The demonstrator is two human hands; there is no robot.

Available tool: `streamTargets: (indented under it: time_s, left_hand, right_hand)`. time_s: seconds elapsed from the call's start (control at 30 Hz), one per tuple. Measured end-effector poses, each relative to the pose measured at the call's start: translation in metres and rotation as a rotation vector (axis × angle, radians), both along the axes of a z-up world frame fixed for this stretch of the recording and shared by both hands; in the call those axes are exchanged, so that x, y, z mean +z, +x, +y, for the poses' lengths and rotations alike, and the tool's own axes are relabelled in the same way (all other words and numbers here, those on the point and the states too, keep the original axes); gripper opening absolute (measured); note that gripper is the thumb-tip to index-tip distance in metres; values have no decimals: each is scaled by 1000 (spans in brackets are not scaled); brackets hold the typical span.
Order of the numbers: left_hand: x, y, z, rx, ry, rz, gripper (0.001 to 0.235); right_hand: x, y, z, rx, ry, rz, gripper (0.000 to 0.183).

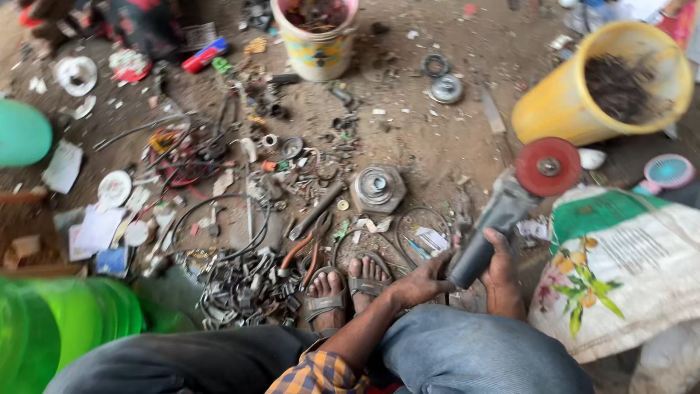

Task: The person sits on the ground and uses an angle grinder to cut a metal part, then uses a hammer and chisel to separate components. The person handles the metal parts and tools throughout the clip.

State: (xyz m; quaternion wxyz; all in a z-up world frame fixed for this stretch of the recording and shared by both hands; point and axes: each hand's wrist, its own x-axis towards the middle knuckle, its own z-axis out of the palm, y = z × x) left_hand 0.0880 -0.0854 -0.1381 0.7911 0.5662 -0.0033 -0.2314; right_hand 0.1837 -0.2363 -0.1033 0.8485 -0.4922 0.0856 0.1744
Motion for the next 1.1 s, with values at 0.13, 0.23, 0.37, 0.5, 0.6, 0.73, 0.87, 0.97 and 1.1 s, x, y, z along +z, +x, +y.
streamTargets:
  time_s: [0.13,0.23,0.37,0.5,0.6,0.73,0.87,0.97,1.1]
  left_hand:
    - [-18,-4,-11,56,-156,63,83]
    - [-24,-4,-21,101,-238,17,83]
    - [-33,-4,-6,-33,49,-1,77]
    - [-57,19,75,394,624,311,18]
    - [-71,33,132,896,820,148,35]
    - [-80,74,158,880,904,121,46]
    - [-85,97,150,804,803,280,39]
    - [-89,101,147,783,1027,154,43]
    - [-74,109,152,713,875,276,45]
  right_hand:
    - [-2,-3,6,19,110,-60,55]
    - [-17,4,0,-35,5,-55,54]
    - [-30,6,-11,-72,-147,14,48]
    - [-26,-1,-20,-83,-195,-72,45]
    - [-24,-6,-23,-78,-246,-111,47]
    - [-24,-13,-20,-14,-331,-148,48]
    - [-31,-21,-19,46,-374,-125,47]
    - [-40,-28,-21,64,-389,-119,50]
    - [-51,-33,-25,83,-409,-112,50]
